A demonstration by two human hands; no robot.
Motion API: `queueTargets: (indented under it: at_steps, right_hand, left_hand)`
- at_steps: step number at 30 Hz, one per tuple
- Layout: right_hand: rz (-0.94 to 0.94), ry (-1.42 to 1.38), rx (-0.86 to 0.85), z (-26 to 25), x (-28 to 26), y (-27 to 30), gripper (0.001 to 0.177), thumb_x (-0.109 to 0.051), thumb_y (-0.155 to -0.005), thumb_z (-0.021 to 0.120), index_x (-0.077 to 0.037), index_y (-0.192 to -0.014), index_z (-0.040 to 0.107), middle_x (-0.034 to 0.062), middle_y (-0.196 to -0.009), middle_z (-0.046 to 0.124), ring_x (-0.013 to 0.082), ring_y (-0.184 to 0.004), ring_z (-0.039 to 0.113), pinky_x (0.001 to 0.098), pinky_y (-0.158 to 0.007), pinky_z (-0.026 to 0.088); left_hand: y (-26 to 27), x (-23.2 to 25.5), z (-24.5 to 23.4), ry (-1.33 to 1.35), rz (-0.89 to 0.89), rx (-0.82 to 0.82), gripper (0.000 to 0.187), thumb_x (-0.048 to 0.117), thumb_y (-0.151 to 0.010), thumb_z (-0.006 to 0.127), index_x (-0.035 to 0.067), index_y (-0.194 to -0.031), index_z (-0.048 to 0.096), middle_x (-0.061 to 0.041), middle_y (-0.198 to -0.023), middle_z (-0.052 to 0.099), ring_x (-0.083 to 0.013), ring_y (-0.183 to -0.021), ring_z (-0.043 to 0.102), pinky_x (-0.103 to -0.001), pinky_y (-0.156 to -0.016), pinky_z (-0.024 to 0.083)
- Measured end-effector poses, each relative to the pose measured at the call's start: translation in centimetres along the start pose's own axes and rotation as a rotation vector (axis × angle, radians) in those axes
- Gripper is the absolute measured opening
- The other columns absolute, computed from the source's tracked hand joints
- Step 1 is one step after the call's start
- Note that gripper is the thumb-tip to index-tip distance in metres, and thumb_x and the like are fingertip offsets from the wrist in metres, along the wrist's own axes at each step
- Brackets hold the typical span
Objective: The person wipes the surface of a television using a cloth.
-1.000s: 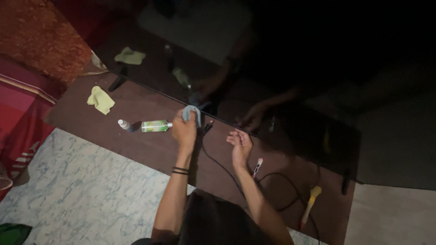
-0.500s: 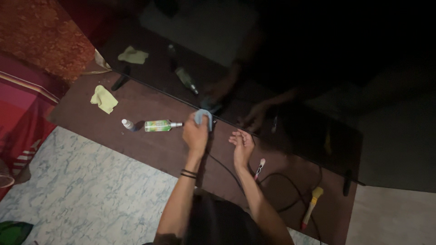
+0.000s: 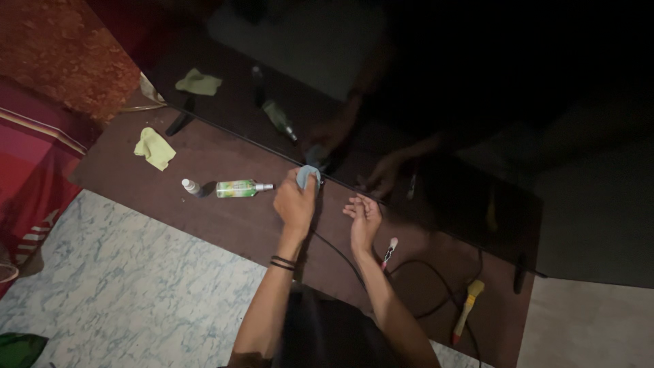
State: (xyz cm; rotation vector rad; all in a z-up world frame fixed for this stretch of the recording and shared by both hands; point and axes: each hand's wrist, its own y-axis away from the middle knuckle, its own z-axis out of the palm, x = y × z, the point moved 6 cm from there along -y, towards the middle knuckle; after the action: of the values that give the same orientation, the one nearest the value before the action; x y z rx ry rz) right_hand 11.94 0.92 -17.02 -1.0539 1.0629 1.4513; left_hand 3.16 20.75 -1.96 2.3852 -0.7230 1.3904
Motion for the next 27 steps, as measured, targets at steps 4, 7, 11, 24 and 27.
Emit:
queueTargets:
  at_steps: [4,7,11,24,27]
  right_hand:
    - [-0.009,-0.059,-0.002,0.1,0.7,-0.6,0.025,-0.013,-0.102,0.061,0.005,-0.119,0.061,0.0138,-0.102,0.07,0.0157,-0.079,0.068,0.0308,-0.073,0.061]
    - [-0.001,-0.054,0.001,-0.1,1.0,-0.6,0.025,-0.012,-0.102,0.061,0.006,-0.12,0.061,0.0146,-0.103,0.07,0.0161,-0.079,0.068,0.032,-0.072,0.061]
    - [0.008,0.032,-0.004,0.0,-0.3,0.0,0.026,-0.012,-0.103,0.058,0.006,-0.122,0.061,0.0143,-0.105,0.07,0.0163,-0.081,0.068,0.0328,-0.074,0.063]
    - [0.316,-0.02,-0.154,5.5,-2.6,1.6,0.031,-0.017,-0.103,0.058,0.006,-0.123,0.064,0.0169,-0.106,0.07,0.02,-0.083,0.069,0.0353,-0.078,0.061]
    - [0.273,-0.021,-0.175,6.2,-2.3,1.0,0.032,-0.017,-0.101,0.058,0.006,-0.123,0.064,0.0171,-0.105,0.07,0.0197,-0.082,0.068,0.035,-0.077,0.061]
  left_hand:
    - [2.0,1.3,2.4,-0.065,0.137,-0.085,0.036,0.038,-0.092,0.067,0.007,-0.11,0.073,-0.021,-0.095,0.075,-0.0424,-0.089,0.071,-0.051,-0.076,0.054]
    - [2.3,1.3,2.5,-0.031,0.152,-0.055,0.036,0.038,-0.092,0.067,0.007,-0.109,0.073,-0.021,-0.095,0.075,-0.0416,-0.089,0.072,-0.05,-0.076,0.055]
    - [-0.4,-0.4,0.0,-0.103,0.091,0.029,0.037,0.037,-0.09,0.068,0.007,-0.111,0.074,-0.022,-0.093,0.075,-0.0427,-0.088,0.071,-0.051,-0.077,0.054]
    - [-1.7,-2.9,0.4,0.03,-0.003,0.058,0.039,0.04,-0.09,0.068,0.009,-0.112,0.076,-0.02,-0.092,0.076,-0.0392,-0.088,0.072,-0.047,-0.079,0.054]
    - [-4.6,-4.0,-2.7,0.039,-0.101,0.179,0.037,0.039,-0.091,0.068,0.01,-0.113,0.074,-0.021,-0.089,0.073,-0.0395,-0.082,0.071,-0.049,-0.075,0.052]
